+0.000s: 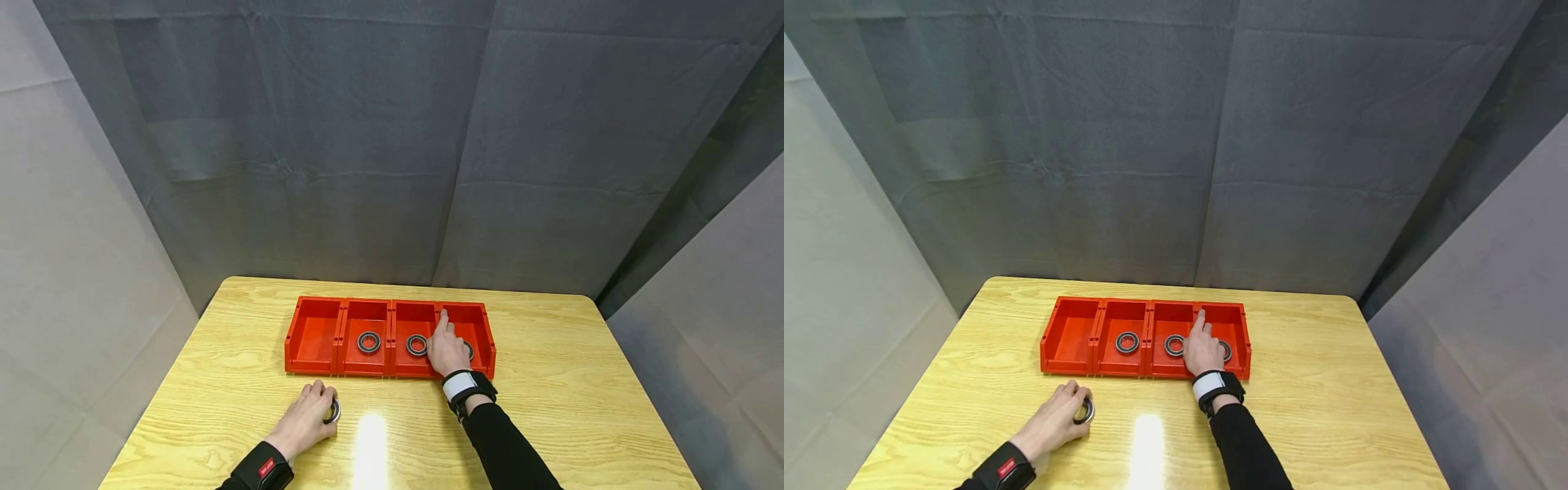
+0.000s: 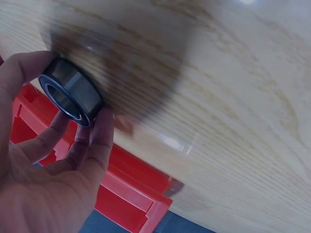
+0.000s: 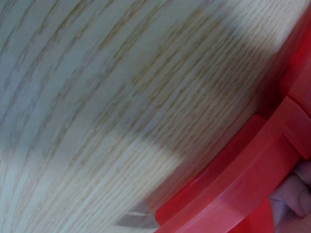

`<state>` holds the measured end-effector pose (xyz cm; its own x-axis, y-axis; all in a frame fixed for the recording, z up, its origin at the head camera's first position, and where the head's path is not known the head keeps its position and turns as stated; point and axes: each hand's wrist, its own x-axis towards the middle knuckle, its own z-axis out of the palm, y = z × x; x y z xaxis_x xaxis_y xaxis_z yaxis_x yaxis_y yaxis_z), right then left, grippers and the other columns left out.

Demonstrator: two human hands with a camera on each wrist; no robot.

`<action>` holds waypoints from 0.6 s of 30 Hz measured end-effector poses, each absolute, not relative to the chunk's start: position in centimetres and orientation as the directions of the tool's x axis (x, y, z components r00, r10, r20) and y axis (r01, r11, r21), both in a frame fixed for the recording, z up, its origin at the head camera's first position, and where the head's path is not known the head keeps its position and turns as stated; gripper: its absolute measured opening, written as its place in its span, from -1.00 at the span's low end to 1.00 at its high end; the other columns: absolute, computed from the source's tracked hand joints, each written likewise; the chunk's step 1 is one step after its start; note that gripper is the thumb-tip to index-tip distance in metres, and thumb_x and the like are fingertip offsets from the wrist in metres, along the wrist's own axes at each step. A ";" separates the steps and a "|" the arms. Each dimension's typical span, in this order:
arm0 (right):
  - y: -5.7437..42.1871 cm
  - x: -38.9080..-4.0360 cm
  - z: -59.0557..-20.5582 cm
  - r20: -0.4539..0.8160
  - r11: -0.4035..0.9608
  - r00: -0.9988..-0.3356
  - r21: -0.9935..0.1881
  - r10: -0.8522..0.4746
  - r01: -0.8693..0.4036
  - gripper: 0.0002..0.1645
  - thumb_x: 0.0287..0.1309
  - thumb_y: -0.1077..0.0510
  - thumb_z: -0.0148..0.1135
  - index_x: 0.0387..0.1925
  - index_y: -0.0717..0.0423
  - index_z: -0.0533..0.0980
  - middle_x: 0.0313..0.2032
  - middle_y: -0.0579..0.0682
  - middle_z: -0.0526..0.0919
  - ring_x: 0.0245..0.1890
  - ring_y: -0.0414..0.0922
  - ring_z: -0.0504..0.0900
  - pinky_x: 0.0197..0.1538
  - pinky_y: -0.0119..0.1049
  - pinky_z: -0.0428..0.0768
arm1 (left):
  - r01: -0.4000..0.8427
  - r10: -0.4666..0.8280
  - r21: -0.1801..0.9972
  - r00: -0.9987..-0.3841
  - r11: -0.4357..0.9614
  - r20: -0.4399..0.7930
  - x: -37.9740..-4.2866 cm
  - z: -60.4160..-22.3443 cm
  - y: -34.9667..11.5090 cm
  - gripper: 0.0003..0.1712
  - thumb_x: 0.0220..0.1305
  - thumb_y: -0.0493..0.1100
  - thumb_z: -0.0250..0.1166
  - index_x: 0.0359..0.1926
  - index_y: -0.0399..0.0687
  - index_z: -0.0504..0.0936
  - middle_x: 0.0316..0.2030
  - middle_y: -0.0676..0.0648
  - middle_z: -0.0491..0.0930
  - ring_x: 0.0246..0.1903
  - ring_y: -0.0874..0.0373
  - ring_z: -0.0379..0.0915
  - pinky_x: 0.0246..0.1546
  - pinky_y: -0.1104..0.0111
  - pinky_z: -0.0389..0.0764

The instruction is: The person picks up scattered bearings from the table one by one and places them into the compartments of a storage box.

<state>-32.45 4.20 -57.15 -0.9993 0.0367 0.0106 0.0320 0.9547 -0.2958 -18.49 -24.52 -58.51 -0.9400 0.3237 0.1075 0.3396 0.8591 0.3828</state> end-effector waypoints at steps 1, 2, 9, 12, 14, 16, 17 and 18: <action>4.2 -32.4 -57.1 0.010 0.955 -0.999 -0.296 0.037 0.033 -0.10 0.34 0.05 0.21 0.52 0.23 0.01 0.23 0.35 0.52 -0.60 0.12 0.56 -0.33 0.08 0.69 | 0.338 0.323 0.382 -0.940 0.860 0.105 -18.5 -58.5 -24.5 -0.58 -0.14 -0.22 0.52 -0.23 -0.16 0.55 -0.34 -0.03 0.37 -0.34 0.09 0.21 -0.43 0.35 0.33; 4.2 -32.4 -57.1 0.010 0.955 -0.999 -0.295 0.038 0.034 -0.10 0.34 0.05 0.21 0.52 0.23 0.01 0.23 0.35 0.52 -0.61 0.12 0.56 -0.33 0.08 0.69 | 0.337 0.323 0.382 -0.941 0.861 0.102 -18.5 -58.6 -24.5 -0.59 -0.14 -0.21 0.52 -0.23 -0.16 0.55 -0.34 -0.03 0.37 -0.34 0.09 0.21 -0.43 0.35 0.34; 4.1 -32.5 -57.1 0.010 0.956 -0.999 -0.292 0.041 0.036 -0.10 0.35 0.04 0.21 0.52 0.22 0.02 0.22 0.34 0.53 -0.59 0.13 0.58 -0.32 0.09 0.70 | 0.321 0.311 0.392 -0.946 0.862 0.090 -18.6 -58.5 -24.5 -0.57 -0.13 -0.20 0.52 -0.20 -0.16 0.56 -0.32 -0.05 0.39 -0.32 0.09 0.24 -0.47 0.36 0.37; 4.2 -32.5 -57.1 0.011 0.956 -0.999 -0.292 0.039 0.034 -0.10 0.34 0.04 0.21 0.52 0.23 0.02 0.20 0.35 0.54 -0.59 0.13 0.58 -0.32 0.09 0.70 | 0.320 0.304 0.390 -0.947 0.863 0.105 -18.7 -58.2 -24.6 -0.53 -0.16 -0.21 0.54 -0.17 -0.17 0.57 -0.31 -0.07 0.42 -0.29 0.09 0.27 -0.45 0.33 0.44; 4.2 -32.6 -57.1 0.009 0.956 -0.999 -0.292 0.040 0.035 -0.10 0.35 0.04 0.20 0.52 0.23 0.02 0.20 0.34 0.54 -0.58 0.13 0.58 -0.32 0.09 0.69 | 0.318 0.297 0.386 -0.948 0.866 0.113 -18.8 -58.0 -24.7 -0.52 -0.16 -0.21 0.55 -0.16 -0.19 0.58 -0.30 -0.09 0.44 -0.27 0.08 0.31 -0.39 0.29 0.49; 4.2 -32.6 -57.1 0.005 0.955 -0.999 -0.294 0.042 0.039 -0.11 0.35 0.05 0.20 0.53 0.23 0.02 0.19 0.34 0.54 -0.58 0.13 0.58 -0.31 0.09 0.70 | 0.309 0.290 0.389 -0.951 0.868 0.107 -18.9 -57.8 -24.8 -0.52 -0.13 -0.21 0.56 -0.14 -0.21 0.59 -0.28 -0.11 0.47 -0.25 0.06 0.33 -0.34 0.25 0.53; 4.1 -32.6 -57.1 0.002 0.955 -0.999 -0.294 0.043 0.041 -0.11 0.35 0.05 0.19 0.53 0.22 0.01 0.18 0.33 0.55 -0.58 0.13 0.58 -0.30 0.09 0.70 | 0.304 0.286 0.390 -0.953 0.869 0.104 -19.0 -57.7 -24.8 -0.51 -0.11 -0.20 0.56 -0.12 -0.22 0.60 -0.27 -0.12 0.48 -0.25 0.05 0.35 -0.31 0.23 0.54; 4.1 -32.6 -57.1 0.002 0.955 -0.999 -0.294 0.044 0.042 -0.11 0.35 0.05 0.19 0.53 0.22 0.01 0.18 0.33 0.55 -0.58 0.12 0.58 -0.31 0.09 0.70 | 0.297 0.282 0.393 -0.954 0.870 0.099 -19.1 -57.6 -24.8 -0.51 -0.10 -0.20 0.56 -0.11 -0.23 0.61 -0.26 -0.13 0.48 -0.24 0.04 0.35 -0.30 0.22 0.55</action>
<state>-32.61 4.15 -57.10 -0.9990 0.0441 0.0016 0.0417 0.9549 -0.2939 -19.14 -24.84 -57.61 -0.9545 0.2815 0.0986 0.2972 0.8703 0.3928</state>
